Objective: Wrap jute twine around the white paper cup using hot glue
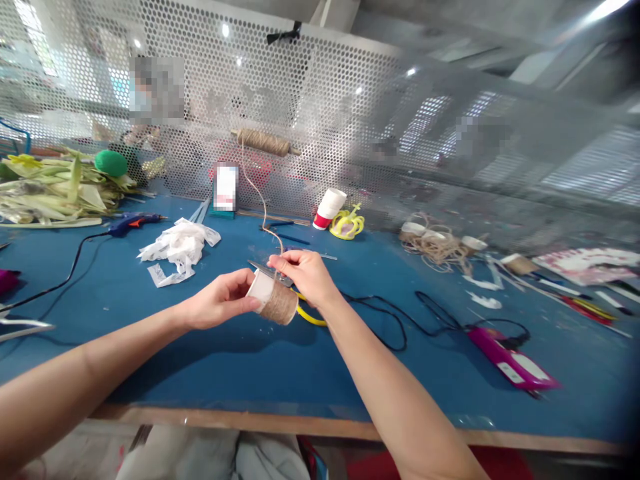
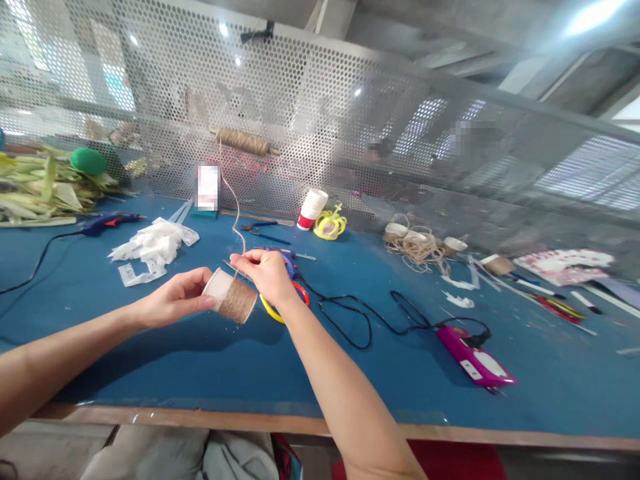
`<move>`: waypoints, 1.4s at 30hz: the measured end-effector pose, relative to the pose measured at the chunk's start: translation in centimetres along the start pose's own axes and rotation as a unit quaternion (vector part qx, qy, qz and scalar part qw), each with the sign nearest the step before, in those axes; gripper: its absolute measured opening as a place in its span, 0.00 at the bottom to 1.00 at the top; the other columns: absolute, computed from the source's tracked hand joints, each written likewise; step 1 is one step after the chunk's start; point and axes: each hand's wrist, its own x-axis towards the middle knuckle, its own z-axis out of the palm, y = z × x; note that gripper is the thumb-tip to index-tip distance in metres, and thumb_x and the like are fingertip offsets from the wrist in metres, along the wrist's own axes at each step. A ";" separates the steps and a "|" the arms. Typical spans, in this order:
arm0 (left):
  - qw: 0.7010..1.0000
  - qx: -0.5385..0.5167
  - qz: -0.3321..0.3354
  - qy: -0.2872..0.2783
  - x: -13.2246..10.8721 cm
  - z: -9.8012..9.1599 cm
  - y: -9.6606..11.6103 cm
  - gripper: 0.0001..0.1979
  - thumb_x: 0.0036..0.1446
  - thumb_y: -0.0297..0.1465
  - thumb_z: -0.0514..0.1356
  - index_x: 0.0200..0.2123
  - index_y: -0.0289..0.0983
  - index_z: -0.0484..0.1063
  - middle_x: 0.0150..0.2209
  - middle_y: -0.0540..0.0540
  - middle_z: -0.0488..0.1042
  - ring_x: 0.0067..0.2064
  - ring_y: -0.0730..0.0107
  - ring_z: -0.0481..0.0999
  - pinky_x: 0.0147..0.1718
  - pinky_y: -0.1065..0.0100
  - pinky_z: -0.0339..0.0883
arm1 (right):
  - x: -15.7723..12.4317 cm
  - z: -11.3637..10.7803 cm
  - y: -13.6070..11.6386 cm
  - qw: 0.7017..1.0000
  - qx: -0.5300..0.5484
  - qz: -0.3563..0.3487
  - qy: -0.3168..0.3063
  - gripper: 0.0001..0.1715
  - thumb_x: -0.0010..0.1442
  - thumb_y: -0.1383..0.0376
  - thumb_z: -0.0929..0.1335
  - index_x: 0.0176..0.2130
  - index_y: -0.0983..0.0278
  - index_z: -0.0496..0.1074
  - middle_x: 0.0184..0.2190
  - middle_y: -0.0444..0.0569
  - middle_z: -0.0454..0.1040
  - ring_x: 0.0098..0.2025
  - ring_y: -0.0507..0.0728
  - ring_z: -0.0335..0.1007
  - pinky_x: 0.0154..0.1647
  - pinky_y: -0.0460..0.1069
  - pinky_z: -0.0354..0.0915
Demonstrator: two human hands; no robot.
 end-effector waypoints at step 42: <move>0.995 0.009 -0.026 0.096 0.7 -0.7 -0.9 0.20 0.45 0.31 0.61 0.43 0.30 0.64 0.40 0.42 0.71 0.40 0.64 0.70 0.40 0.66 0.61 | -1.7 0.4 2.7 0.972 0.176 0.124 -0.098 0.22 0.49 0.52 0.68 0.38 0.66 0.67 0.29 0.45 0.69 0.27 0.49 0.67 0.25 0.45 0.68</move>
